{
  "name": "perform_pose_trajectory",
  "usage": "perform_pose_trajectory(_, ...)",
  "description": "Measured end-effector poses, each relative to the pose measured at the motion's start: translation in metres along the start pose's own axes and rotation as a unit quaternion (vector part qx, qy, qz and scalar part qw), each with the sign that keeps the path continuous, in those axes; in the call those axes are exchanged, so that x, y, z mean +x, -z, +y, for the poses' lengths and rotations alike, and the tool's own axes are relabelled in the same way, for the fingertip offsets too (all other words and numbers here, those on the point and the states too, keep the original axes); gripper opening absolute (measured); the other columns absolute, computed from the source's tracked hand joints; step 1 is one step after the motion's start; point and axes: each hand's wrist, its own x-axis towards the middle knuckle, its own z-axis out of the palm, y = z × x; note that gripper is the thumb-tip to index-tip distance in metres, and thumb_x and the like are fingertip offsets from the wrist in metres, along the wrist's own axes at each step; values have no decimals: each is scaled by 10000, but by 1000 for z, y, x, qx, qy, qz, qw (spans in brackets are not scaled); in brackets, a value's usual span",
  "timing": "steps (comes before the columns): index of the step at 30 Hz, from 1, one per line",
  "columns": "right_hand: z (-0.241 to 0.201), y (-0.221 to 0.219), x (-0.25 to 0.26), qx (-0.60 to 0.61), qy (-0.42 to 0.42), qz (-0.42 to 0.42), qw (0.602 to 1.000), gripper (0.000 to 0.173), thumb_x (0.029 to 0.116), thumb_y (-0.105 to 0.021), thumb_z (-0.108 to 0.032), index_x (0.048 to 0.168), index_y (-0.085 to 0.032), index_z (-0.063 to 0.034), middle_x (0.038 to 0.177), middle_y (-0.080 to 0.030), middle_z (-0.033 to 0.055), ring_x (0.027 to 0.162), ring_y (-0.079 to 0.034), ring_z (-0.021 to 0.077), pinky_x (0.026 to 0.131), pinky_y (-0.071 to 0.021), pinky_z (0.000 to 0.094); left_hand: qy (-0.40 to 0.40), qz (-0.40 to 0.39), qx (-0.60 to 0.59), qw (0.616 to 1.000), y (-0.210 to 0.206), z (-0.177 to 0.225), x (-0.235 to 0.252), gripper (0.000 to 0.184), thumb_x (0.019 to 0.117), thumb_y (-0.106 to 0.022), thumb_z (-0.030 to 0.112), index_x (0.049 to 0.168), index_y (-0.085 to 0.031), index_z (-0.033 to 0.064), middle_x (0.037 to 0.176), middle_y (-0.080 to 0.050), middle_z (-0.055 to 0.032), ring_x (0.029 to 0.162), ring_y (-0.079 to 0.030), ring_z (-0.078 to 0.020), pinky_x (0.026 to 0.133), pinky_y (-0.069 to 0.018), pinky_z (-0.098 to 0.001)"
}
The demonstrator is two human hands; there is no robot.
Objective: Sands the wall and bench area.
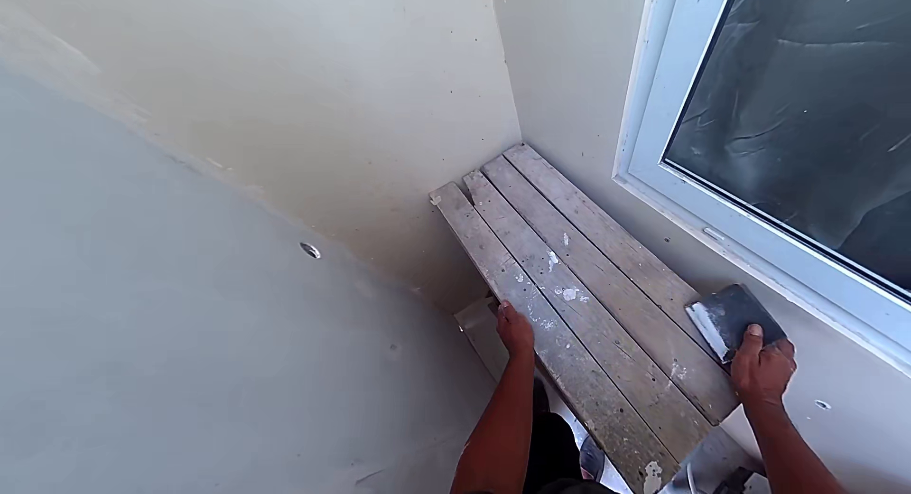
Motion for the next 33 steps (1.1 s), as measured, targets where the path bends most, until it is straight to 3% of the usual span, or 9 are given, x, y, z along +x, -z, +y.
perform_pose_trajectory(2, -4, 18, -29, 157, -124, 57, 978, 536, 1123, -331, -271, 1409, -446, 168, 1392, -558, 302, 1354, -547, 256, 1181, -382, 342, 6, 6, 7, 1000, 2, 0, -3, 595, 1129, -241, 422, 1463, -510, 9, 1415, -573, -243, 1346, -536, -332, 1142, -394, -515)
perform_pose_trajectory(4, -18, 26, -59, 209, -278, 66, 935, 601, 1136, -265, -360, 1371, -513, 134, 1325, -608, 284, 1264, -603, 237, 1111, -436, 385, -2, 6, 16, 1000, 2, 2, -6, 600, 1129, -233, 426, 1483, -485, 12, 1431, -565, -235, 1354, -534, -324, 1146, -393, -508)
perform_pose_trajectory(7, -27, 17, -68, 269, -352, 61, 894, 613, 1135, -243, -419, 1240, -595, 71, 1165, -653, 183, 1098, -645, 155, 995, -500, 362, -10, 1, -7, 1000, 0, 3, -11, 619, 1128, -233, 436, 1450, -503, -18, 1401, -575, -250, 1318, -557, -325, 1119, -417, -506)
perform_pose_trajectory(15, -26, 6, -45, 306, -339, 97, 884, 567, 1141, -261, -383, 1182, -620, 55, 1081, -680, 141, 1031, -671, 107, 950, -520, 310, -19, 8, 25, 999, -7, 16, -14, 621, 1128, -227, 439, 1384, -564, -15, 1324, -622, -245, 1256, -596, -326, 1075, -448, -516)
perform_pose_trajectory(23, -23, -2, -74, 286, -283, 95, 910, 517, 1143, -283, -290, 1385, -502, 111, 1314, -629, 215, 1234, -620, 141, 1091, -453, 287, 5, -101, 128, 987, 26, 10, 8, 692, 1105, -205, 527, 1392, -568, 13, 1350, -594, -283, 1268, -575, -417, 1040, -451, -625)
perform_pose_trajectory(27, -27, 0, -84, 299, -197, 108, 927, 524, 1130, -312, -198, 1509, -290, 163, 1506, -461, 299, 1425, -479, 214, 1202, -337, 277, 56, -135, 130, 981, 69, 8, 37, 727, 1080, -322, 570, 1594, -310, 57, 1550, -420, -263, 1403, -447, -425, 1081, -407, -636)
perform_pose_trajectory(29, -36, 10, -87, 328, -131, 121, 928, 494, 1121, -305, -160, 1451, -336, 206, 1424, -515, 315, 1360, -533, 190, 1169, -374, 263, 67, -105, 131, 984, 90, 8, 53, 755, 1076, -348, 565, 1612, -241, 44, 1594, -351, -268, 1459, -379, -422, 1141, -363, -619)
perform_pose_trajectory(31, -53, 19, -94, 361, -86, 72, 926, 479, 1124, -262, -183, 1345, -401, 218, 1264, -588, 223, 1209, -597, 47, 1081, -439, 203, 77, -74, 135, 985, 111, 7, 73, 754, 1074, -374, 554, 1607, -256, 34, 1606, -334, -265, 1483, -345, -410, 1171, -322, -606)
perform_pose_trajectory(33, -67, 18, -103, 345, -73, -13, 936, 530, 1116, -235, -242, 1315, -423, 212, 1191, -612, 173, 1124, -612, -29, 1031, -466, 169, 92, -48, 127, 986, 125, 10, 95, 734, 1075, -390, 541, 1593, -281, 33, 1573, -378, -270, 1447, -393, -416, 1123, -375, -620)
